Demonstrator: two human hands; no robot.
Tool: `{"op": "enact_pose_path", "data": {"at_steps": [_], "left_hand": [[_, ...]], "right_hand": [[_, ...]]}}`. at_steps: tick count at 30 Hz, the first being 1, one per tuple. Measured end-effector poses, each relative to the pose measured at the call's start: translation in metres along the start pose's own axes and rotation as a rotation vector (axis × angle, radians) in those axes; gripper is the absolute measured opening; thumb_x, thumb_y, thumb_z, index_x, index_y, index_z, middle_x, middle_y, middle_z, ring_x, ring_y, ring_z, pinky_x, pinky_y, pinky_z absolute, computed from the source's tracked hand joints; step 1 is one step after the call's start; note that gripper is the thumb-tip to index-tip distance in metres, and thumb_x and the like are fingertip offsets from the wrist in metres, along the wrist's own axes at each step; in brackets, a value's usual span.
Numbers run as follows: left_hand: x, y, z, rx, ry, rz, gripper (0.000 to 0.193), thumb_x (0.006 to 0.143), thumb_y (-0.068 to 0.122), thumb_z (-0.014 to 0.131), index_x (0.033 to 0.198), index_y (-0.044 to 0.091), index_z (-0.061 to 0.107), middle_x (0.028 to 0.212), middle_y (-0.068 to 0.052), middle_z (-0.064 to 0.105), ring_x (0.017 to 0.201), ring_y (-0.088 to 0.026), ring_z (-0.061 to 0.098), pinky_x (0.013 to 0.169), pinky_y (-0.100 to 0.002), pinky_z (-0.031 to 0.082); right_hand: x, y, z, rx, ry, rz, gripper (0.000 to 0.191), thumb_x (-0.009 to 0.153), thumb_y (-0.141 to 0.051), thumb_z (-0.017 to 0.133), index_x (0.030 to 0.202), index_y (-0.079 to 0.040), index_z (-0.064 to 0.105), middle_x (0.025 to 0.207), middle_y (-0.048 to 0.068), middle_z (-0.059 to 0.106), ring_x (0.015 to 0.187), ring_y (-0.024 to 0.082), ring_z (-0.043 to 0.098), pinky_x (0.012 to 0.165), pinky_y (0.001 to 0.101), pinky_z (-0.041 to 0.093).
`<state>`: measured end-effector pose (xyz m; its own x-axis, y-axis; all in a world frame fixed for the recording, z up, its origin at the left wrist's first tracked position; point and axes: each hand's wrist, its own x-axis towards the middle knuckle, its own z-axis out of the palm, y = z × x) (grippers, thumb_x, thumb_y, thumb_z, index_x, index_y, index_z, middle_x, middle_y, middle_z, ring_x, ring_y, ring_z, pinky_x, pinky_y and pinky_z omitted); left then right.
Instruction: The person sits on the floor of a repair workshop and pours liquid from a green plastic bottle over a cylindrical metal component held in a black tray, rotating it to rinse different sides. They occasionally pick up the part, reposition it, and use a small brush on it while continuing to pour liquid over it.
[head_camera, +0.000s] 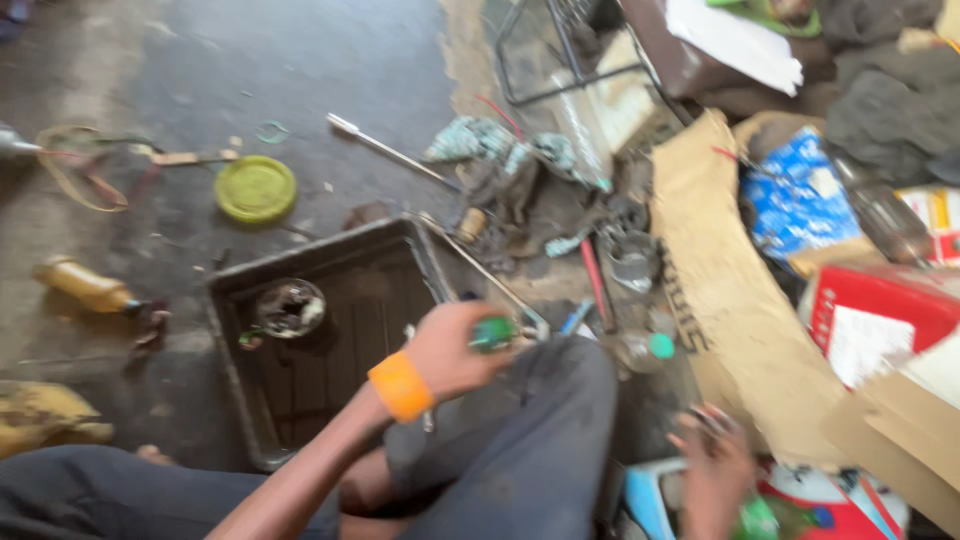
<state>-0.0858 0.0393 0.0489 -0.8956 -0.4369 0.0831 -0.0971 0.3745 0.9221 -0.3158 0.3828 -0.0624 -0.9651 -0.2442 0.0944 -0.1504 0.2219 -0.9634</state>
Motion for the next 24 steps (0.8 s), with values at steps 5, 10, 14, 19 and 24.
{"op": "enact_pose_path", "data": {"at_steps": [5,10,14,19,24], "left_hand": [[0.090,0.049,0.101,0.315,-0.040,0.545,0.025,0.071,0.021,0.077,0.091,0.008,0.072,0.097,-0.016,0.072,0.095,-0.040,0.069,0.081,-0.048,0.056],[0.152,0.053,0.170,0.889,-0.385,0.403,0.021,0.073,0.021,0.077,0.093,0.017,0.077,0.099,-0.008,0.075,0.109,-0.033,0.069,0.094,-0.054,0.053],[0.160,0.027,0.194,0.962,-0.348,0.457,0.012,0.075,0.024,0.074,0.084,0.018,0.069,0.087,-0.005,0.067,0.092,-0.028,0.064,0.079,-0.048,0.050],[0.173,0.005,0.214,1.166,-0.351,0.463,0.016,0.079,0.027,0.071,0.073,0.018,0.059,0.071,-0.001,0.056,0.069,-0.022,0.055,0.064,-0.042,0.043],[0.177,0.010,0.244,2.558,0.769,-0.109,0.031,0.083,0.030,0.068,0.061,0.019,0.049,0.054,0.002,0.045,0.045,-0.016,0.046,0.048,-0.037,0.036]], "right_hand": [[0.012,0.010,0.058,-0.134,-0.184,-0.067,0.069,0.076,0.002,0.077,0.139,0.001,0.047,0.135,0.014,0.059,0.119,0.024,0.061,0.096,0.0374,0.053],[0.038,0.012,0.090,-0.073,-0.327,0.004,0.057,0.082,-0.003,0.076,0.135,0.000,0.054,0.121,0.016,0.072,0.112,0.023,0.068,0.093,0.0358,0.053],[0.047,0.027,0.096,-0.291,-0.290,-0.098,0.034,0.085,-0.011,0.076,0.116,0.000,0.068,0.104,0.018,0.077,0.096,0.025,0.073,0.083,0.0383,0.055],[0.051,0.030,0.101,-0.369,-0.247,0.022,0.032,0.077,-0.019,0.078,0.100,0.002,0.072,0.092,0.021,0.077,0.085,0.030,0.077,0.072,0.0428,0.056],[0.054,0.026,0.098,-0.418,-0.343,-0.019,0.029,0.081,-0.022,0.075,0.096,0.002,0.077,0.084,0.021,0.076,0.078,0.032,0.077,0.069,0.0433,0.055]]}}
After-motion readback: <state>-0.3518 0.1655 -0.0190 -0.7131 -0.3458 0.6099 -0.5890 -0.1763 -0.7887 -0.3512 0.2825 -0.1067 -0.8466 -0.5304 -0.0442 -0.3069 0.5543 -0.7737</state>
